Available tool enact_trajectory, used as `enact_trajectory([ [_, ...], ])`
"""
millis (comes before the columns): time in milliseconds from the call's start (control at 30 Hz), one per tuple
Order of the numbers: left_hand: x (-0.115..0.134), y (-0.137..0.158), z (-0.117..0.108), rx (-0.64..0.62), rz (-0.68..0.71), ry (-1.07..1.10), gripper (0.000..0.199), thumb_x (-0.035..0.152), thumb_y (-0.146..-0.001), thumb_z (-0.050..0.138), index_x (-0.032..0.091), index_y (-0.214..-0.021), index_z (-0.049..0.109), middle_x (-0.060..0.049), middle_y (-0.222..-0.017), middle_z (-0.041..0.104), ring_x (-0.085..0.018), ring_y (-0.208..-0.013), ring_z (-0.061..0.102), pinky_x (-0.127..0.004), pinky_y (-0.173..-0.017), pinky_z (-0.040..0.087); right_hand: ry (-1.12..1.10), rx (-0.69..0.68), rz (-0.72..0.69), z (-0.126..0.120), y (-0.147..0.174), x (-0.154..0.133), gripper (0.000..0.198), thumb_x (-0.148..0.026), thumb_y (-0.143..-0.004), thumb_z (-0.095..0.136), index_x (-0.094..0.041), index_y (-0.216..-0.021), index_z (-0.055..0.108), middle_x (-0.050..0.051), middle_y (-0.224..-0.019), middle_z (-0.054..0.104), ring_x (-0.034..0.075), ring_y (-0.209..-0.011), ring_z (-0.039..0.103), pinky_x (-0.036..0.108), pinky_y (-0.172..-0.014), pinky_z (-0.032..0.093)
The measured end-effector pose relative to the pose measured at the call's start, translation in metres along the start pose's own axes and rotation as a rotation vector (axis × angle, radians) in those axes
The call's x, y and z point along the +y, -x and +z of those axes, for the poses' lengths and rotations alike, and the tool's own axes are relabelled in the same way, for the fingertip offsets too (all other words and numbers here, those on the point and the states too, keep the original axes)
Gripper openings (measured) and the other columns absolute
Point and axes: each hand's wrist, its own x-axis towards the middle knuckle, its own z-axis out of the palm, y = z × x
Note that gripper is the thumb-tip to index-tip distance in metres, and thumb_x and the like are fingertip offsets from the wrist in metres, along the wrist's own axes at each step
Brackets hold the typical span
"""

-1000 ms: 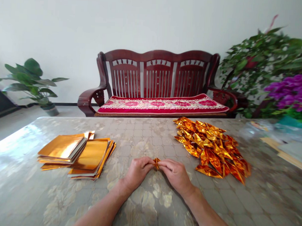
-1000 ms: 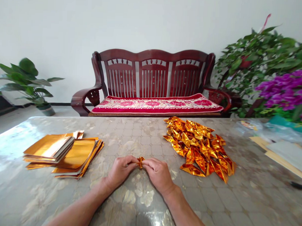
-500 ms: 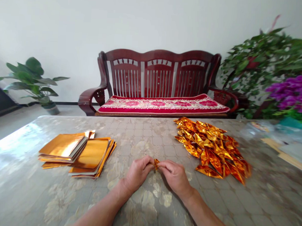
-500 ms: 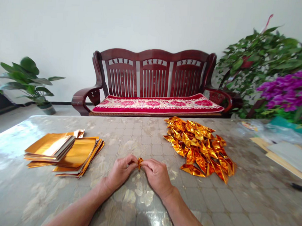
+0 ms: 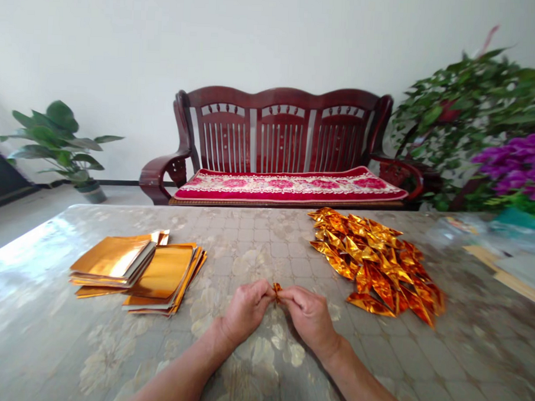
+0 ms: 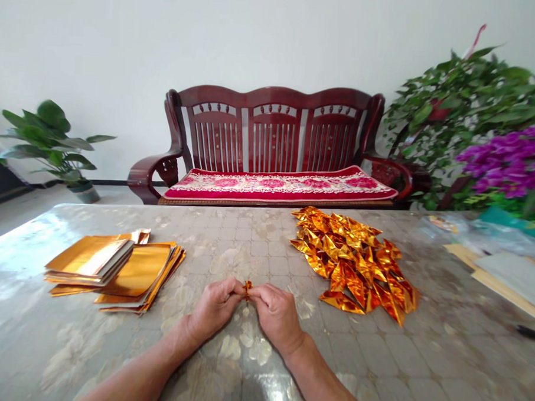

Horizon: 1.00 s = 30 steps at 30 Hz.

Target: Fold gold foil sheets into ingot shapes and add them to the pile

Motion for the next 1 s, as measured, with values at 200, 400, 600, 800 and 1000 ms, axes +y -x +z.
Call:
enact_trajectory([
  [200, -0.001, 0.002, 0.0, -0.02, 0.014, -0.047, 0.02, 0.011, -0.087, 0.048, 0.021, -0.072, 0.056, 0.003, -0.067, 0.06, -0.01, -0.064, 0.058, -0.018, -0.063, 0.042, 0.036, 0.014, -0.053, -0.001, -0.001, -0.004, 0.025, -0.013, -0.09, 0.052, -0.025, -0.087, 0.073, 0.001, -0.079, 0.075, 0.015, -0.072, 0.071, 0.022, -0.067, 0.054],
  [400, 0.001, 0.003, -0.001, -0.037, 0.075, -0.06, 0.022, 0.012, -0.09, 0.046, 0.02, -0.071, 0.053, 0.002, -0.067, 0.058, -0.01, -0.063, 0.055, -0.018, -0.063, 0.041, 0.032, 0.045, -0.085, 0.0, 0.001, -0.007, 0.026, -0.012, -0.092, 0.051, -0.025, -0.091, 0.074, 0.001, -0.082, 0.075, 0.014, -0.074, 0.071, 0.022, -0.069, 0.055],
  [600, -0.001, 0.002, -0.001, -0.01, 0.085, -0.048, 0.025, 0.014, -0.091, 0.045, 0.02, -0.068, 0.053, 0.003, -0.063, 0.055, -0.009, -0.059, 0.052, -0.018, -0.061, 0.04, 0.029, 0.048, -0.084, 0.003, 0.002, -0.008, 0.025, -0.013, -0.093, 0.052, -0.025, -0.09, 0.074, 0.001, -0.081, 0.075, 0.014, -0.073, 0.071, 0.022, -0.069, 0.055],
  [800, -0.005, -0.006, 0.0, -0.006, -0.042, 0.02, 0.018, 0.016, -0.09, 0.049, 0.021, -0.075, 0.058, 0.003, -0.071, 0.062, -0.01, -0.067, 0.058, -0.018, -0.066, 0.044, 0.068, 0.001, -0.051, 0.003, -0.003, 0.004, 0.024, -0.014, -0.092, 0.054, -0.026, -0.094, 0.074, 0.001, -0.085, 0.076, 0.015, -0.077, 0.072, 0.024, -0.071, 0.056],
  [1000, -0.015, -0.013, -0.002, 0.068, -0.101, 0.039, 0.012, 0.014, -0.086, 0.053, 0.021, -0.081, 0.061, 0.003, -0.077, 0.067, -0.012, -0.073, 0.062, -0.021, -0.071, 0.047, 0.118, 0.013, -0.031, -0.004, -0.008, 0.014, 0.028, -0.011, -0.09, 0.052, -0.026, -0.095, 0.075, 0.001, -0.094, 0.076, 0.016, -0.085, 0.072, 0.027, -0.08, 0.057],
])
